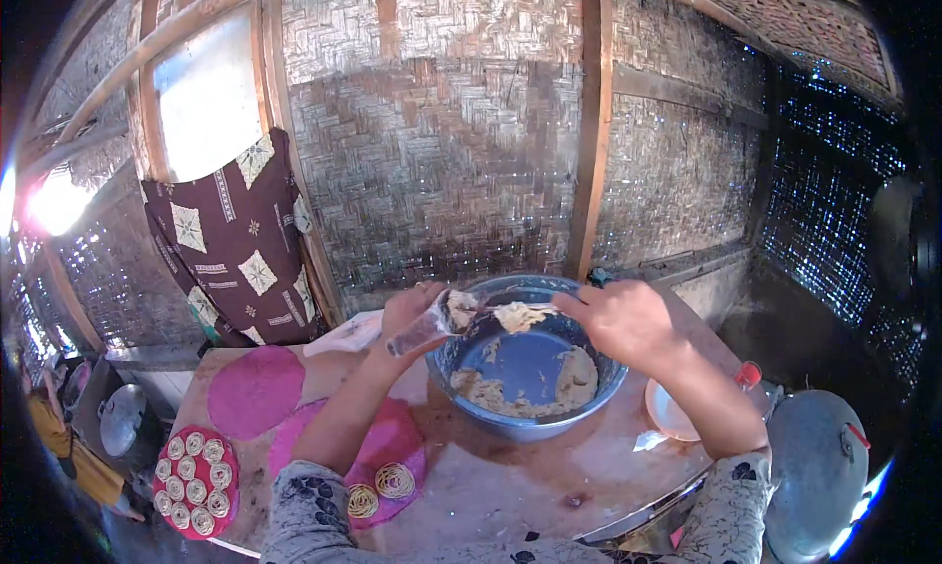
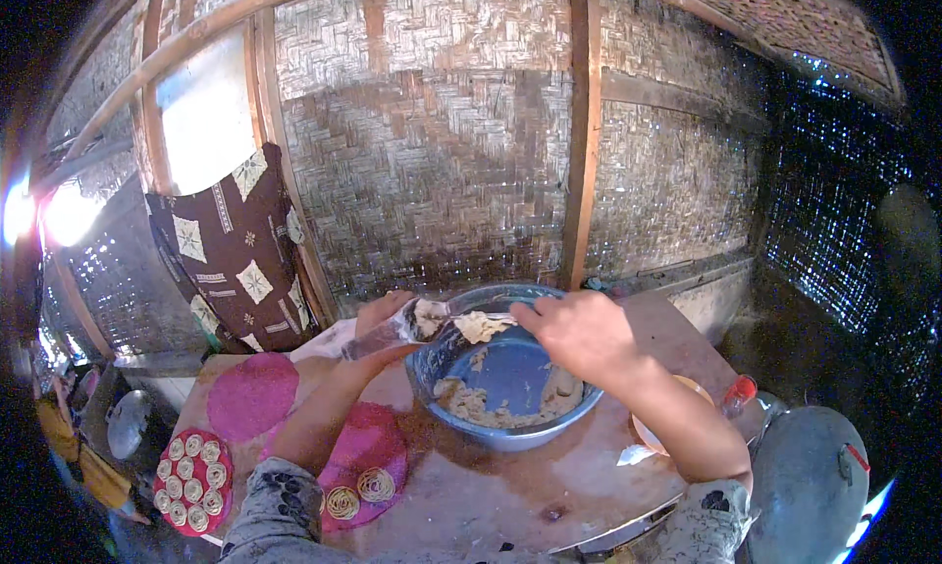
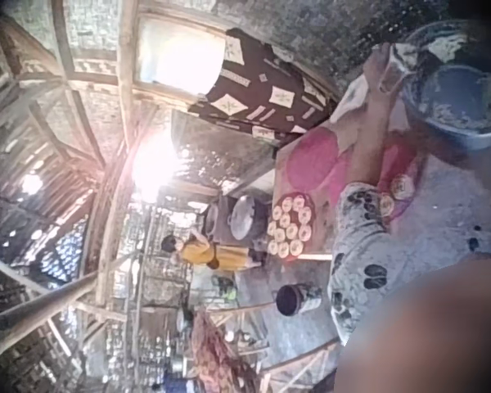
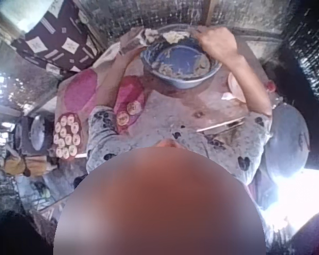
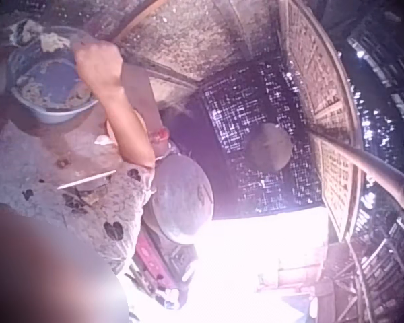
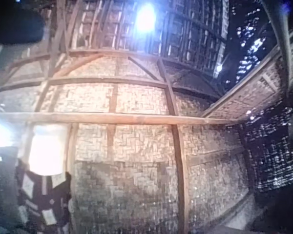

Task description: The person pipes swirls of dough onto pink and red circular mats using a manual piping tool, refilling the tool with dough from a large metal bowl by hand.

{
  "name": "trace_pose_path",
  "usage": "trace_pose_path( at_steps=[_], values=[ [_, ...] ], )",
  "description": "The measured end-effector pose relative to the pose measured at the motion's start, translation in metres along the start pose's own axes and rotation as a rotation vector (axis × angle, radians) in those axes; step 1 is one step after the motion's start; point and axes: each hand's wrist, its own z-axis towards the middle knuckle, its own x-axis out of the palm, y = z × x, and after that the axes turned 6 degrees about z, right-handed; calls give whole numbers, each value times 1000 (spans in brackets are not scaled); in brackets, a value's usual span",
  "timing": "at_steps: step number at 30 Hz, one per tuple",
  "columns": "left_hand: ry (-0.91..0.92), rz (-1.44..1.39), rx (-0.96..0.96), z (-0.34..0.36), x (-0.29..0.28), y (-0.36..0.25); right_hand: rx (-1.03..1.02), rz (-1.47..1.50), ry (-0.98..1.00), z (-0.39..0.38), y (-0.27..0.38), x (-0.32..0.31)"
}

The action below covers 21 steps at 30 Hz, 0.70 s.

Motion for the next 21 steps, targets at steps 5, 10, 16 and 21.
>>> trace_pose_path(
  at_steps=[5, 10, 16, 21],
  values=[
    [-27, 22, 24, 13, 13, -24, -73, 22, 100, 16, 13, 21],
    [281, 340, -204, 16, -2, -1, 51, 36, -13, -7, 4, 5],
    [30, 258, -108, 11, 29, 23, 77, 1, -47, 5, 5, -2],
    [-25, 122, -48, 3, 17, -11, -7, 21, 21, 14, 13, 3]
  ],
)
